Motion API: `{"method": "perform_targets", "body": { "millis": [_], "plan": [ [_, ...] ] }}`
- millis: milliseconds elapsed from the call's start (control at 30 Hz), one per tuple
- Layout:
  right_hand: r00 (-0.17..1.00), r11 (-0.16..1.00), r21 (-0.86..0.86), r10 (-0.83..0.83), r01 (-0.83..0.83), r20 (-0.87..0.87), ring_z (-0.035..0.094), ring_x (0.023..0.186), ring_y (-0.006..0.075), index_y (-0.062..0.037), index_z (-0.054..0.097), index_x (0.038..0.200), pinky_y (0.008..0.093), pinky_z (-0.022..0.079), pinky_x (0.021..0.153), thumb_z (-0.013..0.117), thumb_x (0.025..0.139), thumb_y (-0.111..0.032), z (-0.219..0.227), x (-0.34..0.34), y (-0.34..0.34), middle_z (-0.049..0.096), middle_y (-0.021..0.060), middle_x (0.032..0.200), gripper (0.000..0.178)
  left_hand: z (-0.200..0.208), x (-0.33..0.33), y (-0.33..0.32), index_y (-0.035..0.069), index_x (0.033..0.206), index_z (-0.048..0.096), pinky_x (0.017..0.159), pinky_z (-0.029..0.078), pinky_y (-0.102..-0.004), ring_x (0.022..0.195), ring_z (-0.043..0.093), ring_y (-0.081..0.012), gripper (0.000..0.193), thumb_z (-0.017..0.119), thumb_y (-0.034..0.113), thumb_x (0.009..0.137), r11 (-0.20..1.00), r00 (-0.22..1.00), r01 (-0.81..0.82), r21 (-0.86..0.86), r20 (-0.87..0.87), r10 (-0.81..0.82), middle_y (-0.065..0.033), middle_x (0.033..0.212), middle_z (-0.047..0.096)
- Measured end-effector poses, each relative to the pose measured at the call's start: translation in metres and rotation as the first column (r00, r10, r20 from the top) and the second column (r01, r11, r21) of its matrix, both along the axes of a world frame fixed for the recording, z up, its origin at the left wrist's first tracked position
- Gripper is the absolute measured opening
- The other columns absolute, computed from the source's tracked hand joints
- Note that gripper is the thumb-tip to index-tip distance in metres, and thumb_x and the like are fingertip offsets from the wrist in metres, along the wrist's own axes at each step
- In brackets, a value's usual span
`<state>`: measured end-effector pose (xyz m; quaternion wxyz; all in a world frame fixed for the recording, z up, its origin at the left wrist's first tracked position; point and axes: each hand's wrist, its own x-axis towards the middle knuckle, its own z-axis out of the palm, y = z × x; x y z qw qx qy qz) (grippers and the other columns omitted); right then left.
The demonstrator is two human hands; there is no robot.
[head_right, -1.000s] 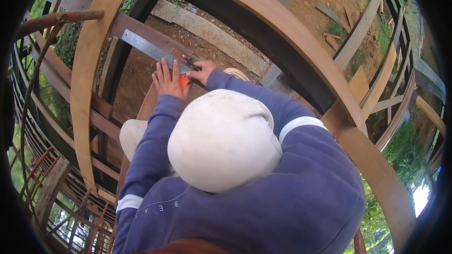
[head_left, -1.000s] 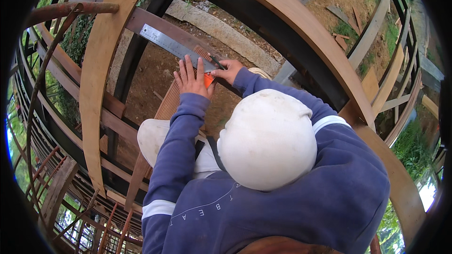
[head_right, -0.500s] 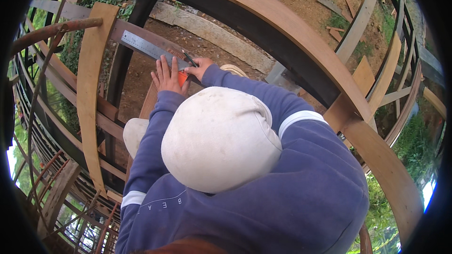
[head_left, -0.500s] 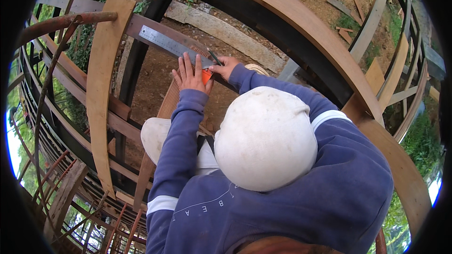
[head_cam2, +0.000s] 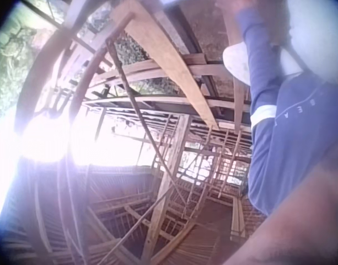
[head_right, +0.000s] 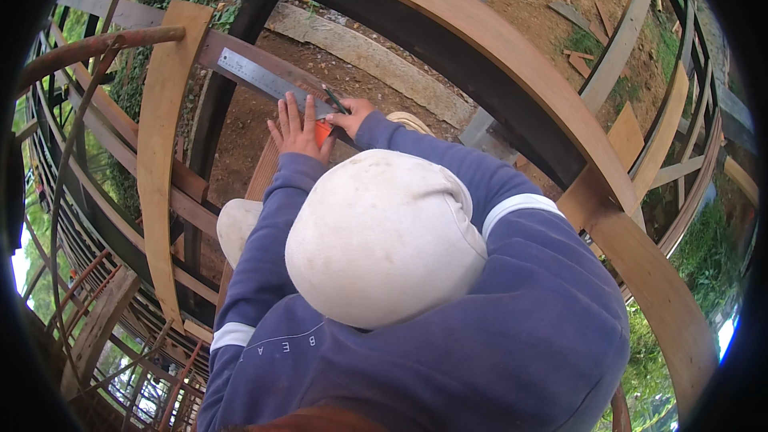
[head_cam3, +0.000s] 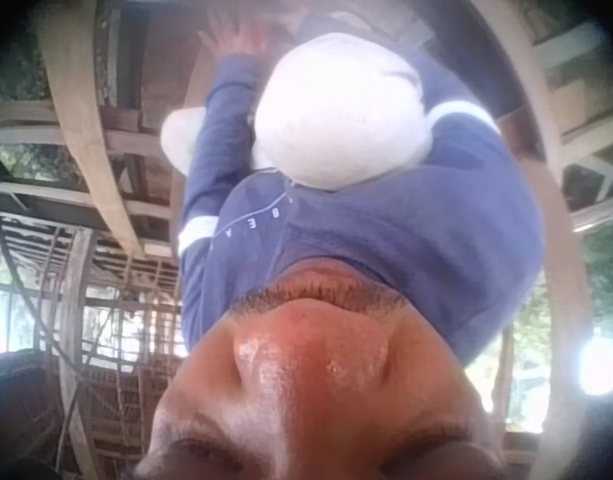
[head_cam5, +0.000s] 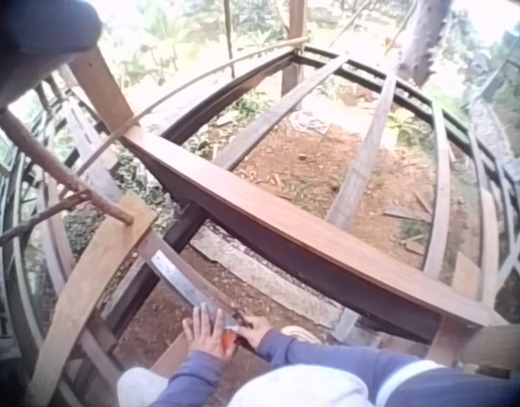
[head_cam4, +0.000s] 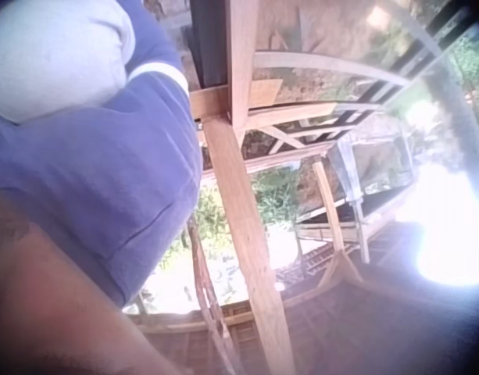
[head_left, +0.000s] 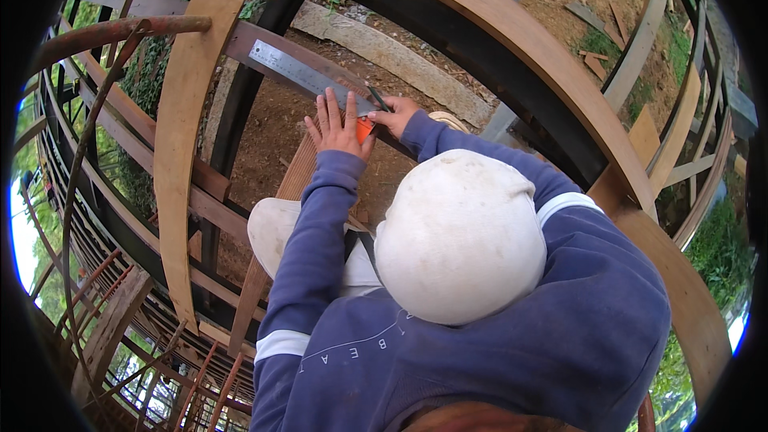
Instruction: The person measures and marks a wooden plank using a ruler and pencil while positioned on a wooden framework. They then use a hand saw to cut the plank along the marked line. Finally, the person places the cut plank onto the structure.
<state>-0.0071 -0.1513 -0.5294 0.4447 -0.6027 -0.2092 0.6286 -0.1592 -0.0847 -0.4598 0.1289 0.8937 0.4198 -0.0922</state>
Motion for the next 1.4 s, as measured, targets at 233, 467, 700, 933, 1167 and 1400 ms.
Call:
{"method": "perform_targets", "body": {
  "millis": [233, 467, 700, 933, 1167, 1400],
  "plan": [
    [0.999, 1.000, -0.018, -0.017, 0.017, -0.028, 0.061, 0.075, 0.0127, -0.0025, 0.072, 0.099, 0.0300, 0.050, 0.069, 0.073, 0.088, -0.024, 0.003, 0.001, 0.001, 0.070, 0.0056, 0.083, 0.024, -0.003, 0.000, -0.001, 0.025, 0.158, 0.024, 0.116, 0.008, -0.0663, 0.153, 0.010, -0.0375, 0.097, 0.074, 0.047, 0.078, 1.000, 1.000, -0.002, 0.023, 0.023, 0.001, -0.0166, 0.166, 0.009],
    [0.910, 0.994, -0.011, 0.100, -0.104, 0.404, 0.067, 0.087, 0.0287, -0.0016, 0.070, 0.107, 0.0387, 0.052, 0.080, 0.062, 0.093, -0.027, 0.040, 0.014, 0.011, 0.071, 0.0172, 0.096, 0.030, 0.003, 0.001, 0.001, 0.023, 0.159, 0.022, 0.117, 0.008, -0.0657, 0.153, 0.008, -0.0361, 0.100, 0.076, 0.045, 0.077, 1.000, 1.000, -0.014, -0.020, -0.028, 0.014, -0.0159, 0.166, 0.007],
    [0.504, 0.853, -0.127, 0.412, -0.506, 0.759, 0.065, 0.105, 0.0368, -0.0092, 0.065, 0.124, 0.0446, 0.052, 0.091, 0.051, 0.094, -0.020, 0.095, 0.044, 0.064, 0.068, 0.0198, 0.114, 0.034, 0.003, 0.001, 0.001, 0.022, 0.158, 0.024, 0.117, 0.005, -0.0661, 0.153, 0.006, -0.0357, 0.098, 0.075, 0.044, 0.077, 0.998, 0.999, -0.031, -0.055, -0.008, 0.031, -0.0165, 0.166, 0.008],
    [0.268, 0.704, -0.286, 0.565, -0.650, 0.780, 0.068, 0.096, 0.0372, -0.0138, 0.064, 0.128, 0.0463, 0.054, 0.085, 0.055, 0.090, -0.020, 0.112, 0.039, 0.096, 0.071, 0.0183, 0.105, 0.039, -0.002, -0.002, 0.002, 0.022, 0.159, 0.024, 0.118, -0.001, -0.0642, 0.154, 0.005, -0.0331, 0.095, 0.069, 0.047, 0.079, 0.999, 0.999, -0.036, -0.028, 0.039, 0.037, -0.0157, 0.166, 0.007],
    [0.175, 0.644, -0.351, 0.607, -0.680, 0.775, 0.069, 0.098, 0.0355, -0.0130, 0.069, 0.119, 0.0450, 0.056, 0.085, 0.058, 0.087, -0.018, 0.129, 0.040, 0.099, 0.071, 0.0191, 0.104, 0.034, -0.003, -0.003, 0.001, 0.020, 0.159, 0.023, 0.118, 0.000, -0.0643, 0.154, 0.007, -0.0333, 0.098, 0.072, 0.045, 0.078, 0.998, 0.998, -0.047, -0.042, 0.049, 0.049, -0.0152, 0.166, 0.008],
    [-0.138, 0.353, -0.606, 0.777, -0.712, 0.615, 0.070, 0.098, 0.0345, -0.0091, 0.073, 0.106, 0.0445, 0.057, 0.084, 0.058, 0.087, -0.017, 0.168, 0.050, 0.086, 0.072, 0.0188, 0.104, 0.026, 0.001, -0.001, 0.002, 0.020, 0.159, 0.022, 0.118, 0.002, -0.0646, 0.154, 0.007, -0.0332, 0.100, 0.074, 0.044, 0.077, 0.997, 0.999, -0.049, -0.053, 0.019, 0.051, -0.0146, 0.166, 0.008]
  ]
}}
